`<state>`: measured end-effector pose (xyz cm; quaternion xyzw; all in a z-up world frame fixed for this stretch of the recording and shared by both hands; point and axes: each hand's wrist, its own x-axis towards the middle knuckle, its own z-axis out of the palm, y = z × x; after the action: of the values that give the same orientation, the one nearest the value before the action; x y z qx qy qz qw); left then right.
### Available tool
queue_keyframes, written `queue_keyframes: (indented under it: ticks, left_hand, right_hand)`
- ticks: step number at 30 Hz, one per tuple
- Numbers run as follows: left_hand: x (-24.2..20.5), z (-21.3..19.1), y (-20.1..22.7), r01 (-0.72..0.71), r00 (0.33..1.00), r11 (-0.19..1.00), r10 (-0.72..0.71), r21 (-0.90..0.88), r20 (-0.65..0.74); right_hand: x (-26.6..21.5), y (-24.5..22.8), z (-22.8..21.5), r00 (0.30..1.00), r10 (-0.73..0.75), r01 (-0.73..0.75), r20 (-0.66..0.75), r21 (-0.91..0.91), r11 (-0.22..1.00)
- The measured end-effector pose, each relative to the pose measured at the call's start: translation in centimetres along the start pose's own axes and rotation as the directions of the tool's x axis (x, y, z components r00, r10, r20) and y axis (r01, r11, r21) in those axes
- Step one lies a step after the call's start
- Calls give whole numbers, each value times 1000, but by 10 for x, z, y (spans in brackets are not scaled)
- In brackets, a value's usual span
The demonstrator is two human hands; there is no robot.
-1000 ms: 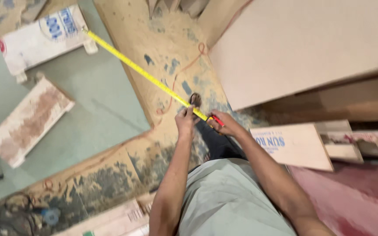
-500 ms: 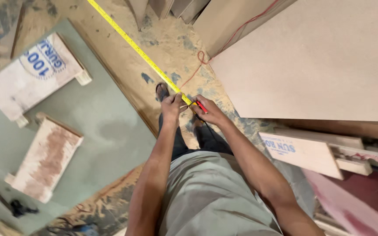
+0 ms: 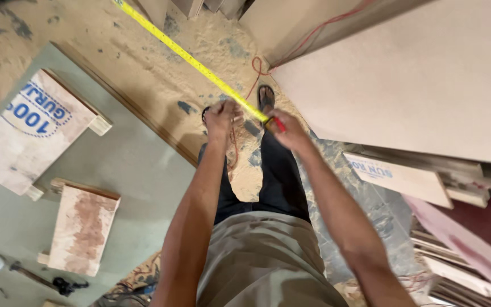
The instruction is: The person measures wood panels using a tape measure and marks cutting lines with a red pencil while working on a workshop floor.
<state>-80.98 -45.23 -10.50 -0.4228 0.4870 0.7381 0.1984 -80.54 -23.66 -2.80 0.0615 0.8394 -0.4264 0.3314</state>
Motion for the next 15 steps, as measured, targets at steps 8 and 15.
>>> queue_keyframes:
  ticks: [8,15]
  left_hand:
    - [181,26,-7,141,965,929,-206,-343,-161]
    - [452,34,-87,-86,996,666,59,-741,-62]
  right_hand:
    - [206,32,-133,934,-324,338,151,-667,664]
    - [440,57,-180,855,-405,406,324,-904,134]
